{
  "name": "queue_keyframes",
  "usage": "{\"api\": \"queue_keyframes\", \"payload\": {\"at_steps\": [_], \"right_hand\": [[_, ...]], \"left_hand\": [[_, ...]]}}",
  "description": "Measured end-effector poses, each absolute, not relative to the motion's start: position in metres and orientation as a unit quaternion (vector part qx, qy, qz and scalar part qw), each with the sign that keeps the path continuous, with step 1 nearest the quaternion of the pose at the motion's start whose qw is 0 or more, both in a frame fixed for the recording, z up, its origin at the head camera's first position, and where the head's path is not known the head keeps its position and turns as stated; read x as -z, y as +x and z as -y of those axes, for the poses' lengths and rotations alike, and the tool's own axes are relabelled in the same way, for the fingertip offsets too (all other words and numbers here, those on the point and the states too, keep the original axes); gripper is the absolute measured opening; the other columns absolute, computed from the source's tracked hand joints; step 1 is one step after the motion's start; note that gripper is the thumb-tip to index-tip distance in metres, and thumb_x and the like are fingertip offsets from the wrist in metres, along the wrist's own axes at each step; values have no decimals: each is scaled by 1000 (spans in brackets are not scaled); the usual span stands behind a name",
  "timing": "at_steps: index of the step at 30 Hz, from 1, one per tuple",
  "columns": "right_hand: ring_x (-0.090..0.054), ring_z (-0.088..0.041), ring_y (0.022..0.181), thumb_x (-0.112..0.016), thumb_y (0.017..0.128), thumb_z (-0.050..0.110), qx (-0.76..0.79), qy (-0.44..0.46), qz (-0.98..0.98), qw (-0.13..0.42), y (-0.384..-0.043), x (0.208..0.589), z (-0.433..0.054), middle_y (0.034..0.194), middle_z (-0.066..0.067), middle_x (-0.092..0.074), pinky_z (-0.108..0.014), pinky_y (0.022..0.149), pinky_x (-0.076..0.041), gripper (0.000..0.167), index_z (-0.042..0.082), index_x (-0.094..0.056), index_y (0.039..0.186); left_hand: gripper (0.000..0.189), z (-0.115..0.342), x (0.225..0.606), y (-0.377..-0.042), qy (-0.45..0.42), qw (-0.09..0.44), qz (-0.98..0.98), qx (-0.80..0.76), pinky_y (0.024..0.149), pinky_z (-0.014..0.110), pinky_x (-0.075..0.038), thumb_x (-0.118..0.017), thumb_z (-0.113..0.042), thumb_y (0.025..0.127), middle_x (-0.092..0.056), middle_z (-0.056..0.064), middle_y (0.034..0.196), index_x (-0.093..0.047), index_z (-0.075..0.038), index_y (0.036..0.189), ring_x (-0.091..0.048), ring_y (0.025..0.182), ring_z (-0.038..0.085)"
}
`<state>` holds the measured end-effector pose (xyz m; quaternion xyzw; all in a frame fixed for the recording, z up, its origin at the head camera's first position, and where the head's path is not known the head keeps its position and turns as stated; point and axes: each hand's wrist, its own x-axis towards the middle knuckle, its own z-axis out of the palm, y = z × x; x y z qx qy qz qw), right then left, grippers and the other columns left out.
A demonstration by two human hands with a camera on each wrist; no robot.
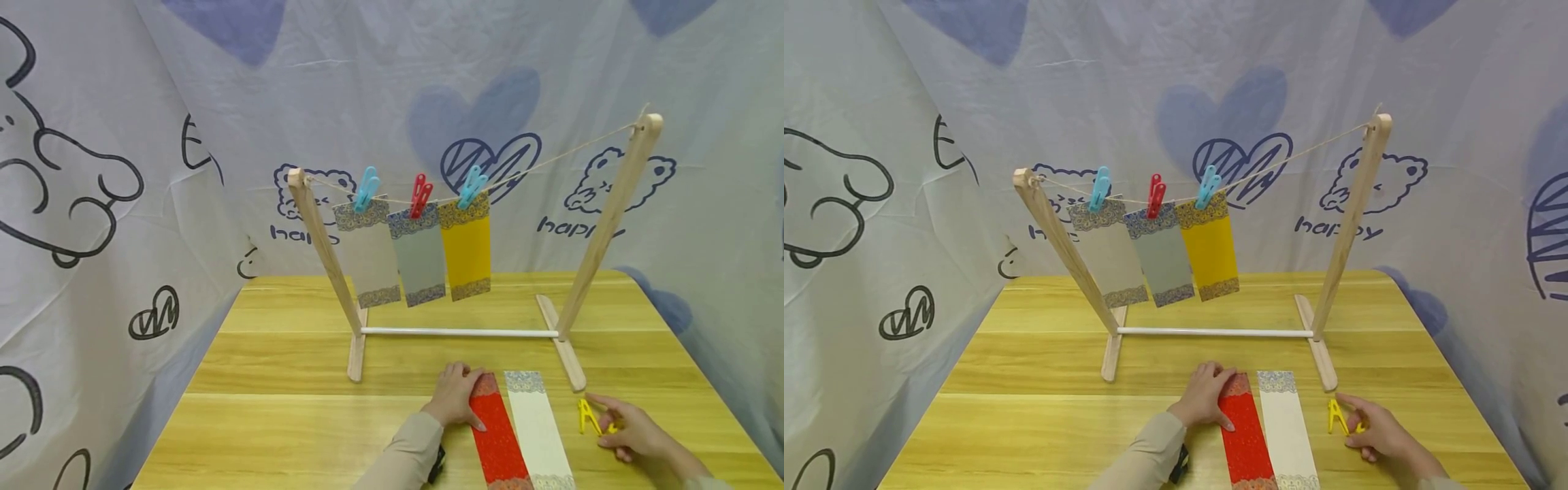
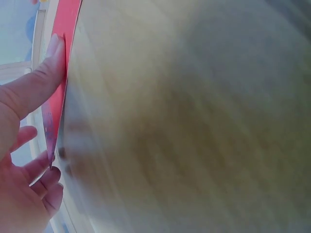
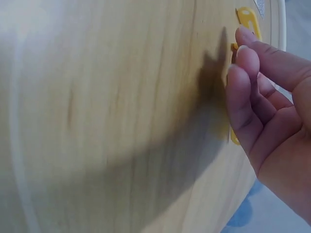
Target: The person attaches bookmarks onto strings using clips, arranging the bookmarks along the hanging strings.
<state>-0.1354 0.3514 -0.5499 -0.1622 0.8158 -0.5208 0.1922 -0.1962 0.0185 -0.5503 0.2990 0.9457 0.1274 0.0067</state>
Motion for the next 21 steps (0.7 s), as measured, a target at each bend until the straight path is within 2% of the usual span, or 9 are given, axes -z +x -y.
{"api": "queue_keyframes", "payload": {"at_steps": [5,12,15,21], "right_hand": [[-50,-5,40,-68,76,5,511,-164,-819,202,-137,549,-351,72,-8,-51,-31,32,-44,77,-23,-17,126],[-54,-12,39,-69,76,7,495,-138,-829,221,-141,547,-349,68,-11,-54,-35,32,-46,74,-16,-23,131],[-54,-13,38,-68,77,7,492,-137,-829,230,-143,546,-347,66,-12,-55,-35,31,-44,76,-20,-20,129],[-53,-12,37,-67,78,7,498,-143,-823,234,-144,545,-347,65,-13,-55,-37,31,-44,74,-21,-20,127]], "left_hand": [[94,-18,552,-197,304,6,-946,-113,84,27,-37,-80,-53,49,-49,0,113,-47,-16,129,-40,97,17],[95,-18,553,-199,315,1,-940,-132,88,30,-36,-81,-50,49,-49,-1,118,-46,-17,130,-41,95,17],[96,-19,553,-199,314,4,-940,-134,90,30,-35,-81,-50,48,-49,-1,119,-45,-17,131,-41,95,17],[98,-20,552,-198,308,8,-941,-137,84,25,-36,-82,-48,48,-48,-1,119,-43,-18,133,-40,91,15]]}}
